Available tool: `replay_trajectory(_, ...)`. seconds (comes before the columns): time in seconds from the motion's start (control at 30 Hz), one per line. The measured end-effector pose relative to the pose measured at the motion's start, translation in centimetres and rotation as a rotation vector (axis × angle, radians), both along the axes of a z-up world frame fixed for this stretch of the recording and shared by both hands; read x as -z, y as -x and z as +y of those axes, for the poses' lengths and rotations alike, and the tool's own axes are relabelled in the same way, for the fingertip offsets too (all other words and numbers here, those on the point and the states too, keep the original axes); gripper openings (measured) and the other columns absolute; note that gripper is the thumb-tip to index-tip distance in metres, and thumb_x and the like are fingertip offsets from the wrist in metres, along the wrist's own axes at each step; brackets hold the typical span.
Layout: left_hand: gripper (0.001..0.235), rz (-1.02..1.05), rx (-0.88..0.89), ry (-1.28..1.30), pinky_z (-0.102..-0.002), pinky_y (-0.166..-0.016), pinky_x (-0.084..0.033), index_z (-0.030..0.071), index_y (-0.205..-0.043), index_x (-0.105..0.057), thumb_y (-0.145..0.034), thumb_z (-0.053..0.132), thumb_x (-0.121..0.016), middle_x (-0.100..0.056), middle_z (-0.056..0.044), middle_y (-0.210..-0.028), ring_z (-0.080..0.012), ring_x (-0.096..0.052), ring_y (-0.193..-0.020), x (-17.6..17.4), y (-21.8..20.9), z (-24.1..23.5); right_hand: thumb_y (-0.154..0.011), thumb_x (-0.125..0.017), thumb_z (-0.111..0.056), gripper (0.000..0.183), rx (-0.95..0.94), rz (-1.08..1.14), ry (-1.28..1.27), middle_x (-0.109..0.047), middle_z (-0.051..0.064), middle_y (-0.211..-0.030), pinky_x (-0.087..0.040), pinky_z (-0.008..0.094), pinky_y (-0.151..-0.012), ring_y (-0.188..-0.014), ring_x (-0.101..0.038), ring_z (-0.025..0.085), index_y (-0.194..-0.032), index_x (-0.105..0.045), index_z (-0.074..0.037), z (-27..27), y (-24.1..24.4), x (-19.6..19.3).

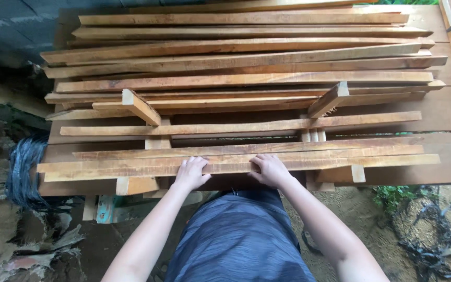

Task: The person lifts a bundle of thin wooden planks from a stack and places them onto a wooden rack. They then pick up individual planks from the stack and place them onto the rack one by one.

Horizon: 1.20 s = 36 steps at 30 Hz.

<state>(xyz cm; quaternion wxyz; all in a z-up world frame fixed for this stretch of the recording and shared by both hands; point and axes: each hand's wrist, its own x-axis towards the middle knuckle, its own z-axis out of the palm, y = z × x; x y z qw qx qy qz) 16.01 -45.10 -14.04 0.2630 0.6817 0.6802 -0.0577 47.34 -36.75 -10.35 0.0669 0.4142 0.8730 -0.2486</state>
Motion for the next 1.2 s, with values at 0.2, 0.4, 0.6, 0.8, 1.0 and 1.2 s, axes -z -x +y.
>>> replay_trajectory(0.2,0.046,-0.069,-0.024,0.077,-0.049,-0.103,-0.047,0.019,-0.115,-0.064,-0.081,0.046,-0.078,-0.07,-0.005,-0.12,-0.0302,-0.064,-0.121,-2.3,-0.6,1.5,-0.074,-0.08,-0.051,0.053,0.107,-0.036,0.093,-0.072,0.006,-0.108,-0.054,0.046,-0.094,-0.108,-0.071,0.032,-0.115,-0.065,-0.021,1.2,0.6,1.7)
replay_trajectory(0.4,0.05,-0.005,-0.007,-0.111,-0.047,-0.1,-0.048,0.022,-0.116,-0.051,-0.08,0.042,-0.08,-0.065,-0.002,-0.115,-0.0289,-0.064,-0.117,2.6,-0.8,1.5,-0.081,-0.077,-0.047,0.039,0.06,0.023,-0.162,-0.069,0.003,-0.089,-0.046,0.04,-0.086,-0.096,-0.072,0.026,-0.095,-0.052,-0.022,0.0,1.1,1.9)
replay_trajectory(0.6,0.063,-0.103,0.045,-0.138,-0.049,-0.112,-0.041,0.016,-0.141,-0.058,-0.09,0.051,-0.071,-0.061,-0.007,-0.141,-0.028,-0.053,-0.136,-3.0,-2.6,0.5,-0.079,-0.083,-0.047,0.049,0.171,0.308,-0.349,-0.073,0.001,-0.102,-0.049,0.036,-0.091,-0.102,-0.07,0.02,-0.115,-0.066,-0.02,-2.6,0.3,3.0)
replay_trajectory(0.8,0.047,-0.007,0.002,-0.193,-0.042,-0.101,-0.047,0.029,-0.117,-0.062,-0.077,0.039,-0.083,-0.058,0.008,-0.116,-0.0194,-0.054,-0.119,4.0,-3.9,0.3,-0.068,-0.085,-0.044,0.055,0.13,0.252,-0.451,-0.067,-0.007,-0.115,-0.045,0.037,-0.096,-0.115,-0.061,0.016,-0.118,-0.067,-0.027,-2.9,0.3,4.6)
replay_trajectory(1.0,0.052,0.05,0.067,-0.207,-0.039,-0.101,-0.046,0.026,-0.119,-0.058,-0.075,0.039,-0.083,-0.054,0.005,-0.118,-0.0194,-0.051,-0.121,4.1,-4.4,0.4,-0.067,-0.086,-0.041,0.053,0.075,0.196,-0.329,-0.064,-0.006,-0.115,-0.048,0.038,-0.095,-0.114,-0.059,0.018,-0.114,-0.068,-0.025,-1.6,0.7,5.5)
replay_trajectory(1.2,0.057,0.048,0.221,-0.222,-0.04,-0.096,-0.048,0.02,-0.117,-0.059,-0.071,0.043,-0.085,-0.058,0.0,-0.116,-0.0233,-0.055,-0.117,2.7,-4.0,1.7,-0.074,-0.08,-0.052,0.048,0.047,0.269,-0.285,-0.064,0.0,-0.108,-0.05,0.039,-0.089,-0.107,-0.061,0.023,-0.109,-0.068,-0.021,-1.0,1.1,4.0)
